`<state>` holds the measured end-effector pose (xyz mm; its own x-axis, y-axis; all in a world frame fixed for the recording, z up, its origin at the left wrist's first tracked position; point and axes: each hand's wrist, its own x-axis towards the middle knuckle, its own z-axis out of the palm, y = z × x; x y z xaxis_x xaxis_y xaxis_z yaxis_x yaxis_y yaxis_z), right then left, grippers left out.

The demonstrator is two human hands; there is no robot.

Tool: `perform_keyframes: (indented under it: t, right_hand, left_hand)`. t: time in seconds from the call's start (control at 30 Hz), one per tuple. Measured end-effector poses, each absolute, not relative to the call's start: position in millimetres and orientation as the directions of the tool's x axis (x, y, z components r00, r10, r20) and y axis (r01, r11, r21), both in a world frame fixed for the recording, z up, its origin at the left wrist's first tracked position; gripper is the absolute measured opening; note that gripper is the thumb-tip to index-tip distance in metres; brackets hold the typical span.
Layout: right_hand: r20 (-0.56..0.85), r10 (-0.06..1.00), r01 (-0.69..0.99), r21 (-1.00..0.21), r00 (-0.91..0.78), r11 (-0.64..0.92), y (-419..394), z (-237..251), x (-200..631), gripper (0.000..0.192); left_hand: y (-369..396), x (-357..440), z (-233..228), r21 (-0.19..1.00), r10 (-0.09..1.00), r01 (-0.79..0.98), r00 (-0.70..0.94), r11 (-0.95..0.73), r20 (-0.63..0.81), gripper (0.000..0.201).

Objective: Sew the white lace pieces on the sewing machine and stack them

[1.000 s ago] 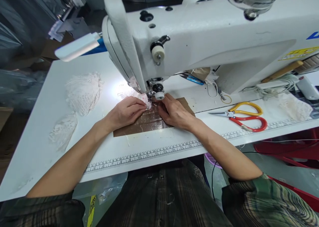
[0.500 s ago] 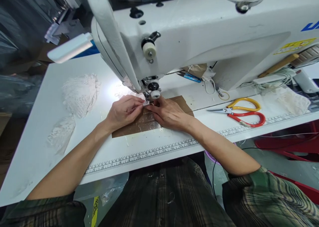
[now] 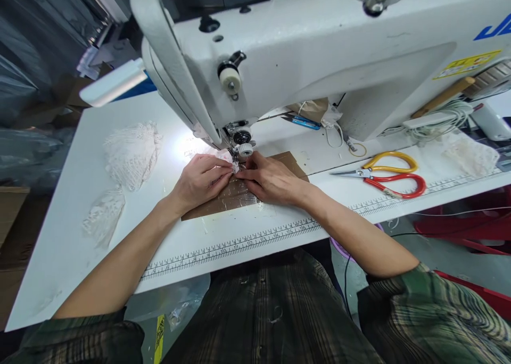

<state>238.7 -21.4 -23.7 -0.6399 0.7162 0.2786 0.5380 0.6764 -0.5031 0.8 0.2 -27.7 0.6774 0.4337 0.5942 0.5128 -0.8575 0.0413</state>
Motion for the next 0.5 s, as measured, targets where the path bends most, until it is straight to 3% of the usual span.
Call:
perform_keyframes:
  t: [0.2, 0.5]
  right_hand:
    - [0.311, 0.823, 0.502, -0.673, -0.475, 0.544, -13.5, -21.5, 244.0, 0.036]
    - [0.354, 0.785, 0.554, -0.563, -0.508, 0.613, -15.4, -28.6, 239.2, 0.035]
  left_hand:
    - [-0.7, 1.3, -25.6, -0.001, 0.415, 0.510, 0.701, -0.860, 0.580, 0.009]
    - [-2.2, 1.1, -25.1, -0.003, 0.445, 0.536, 0.705, -0.844, 0.552, 0.011]
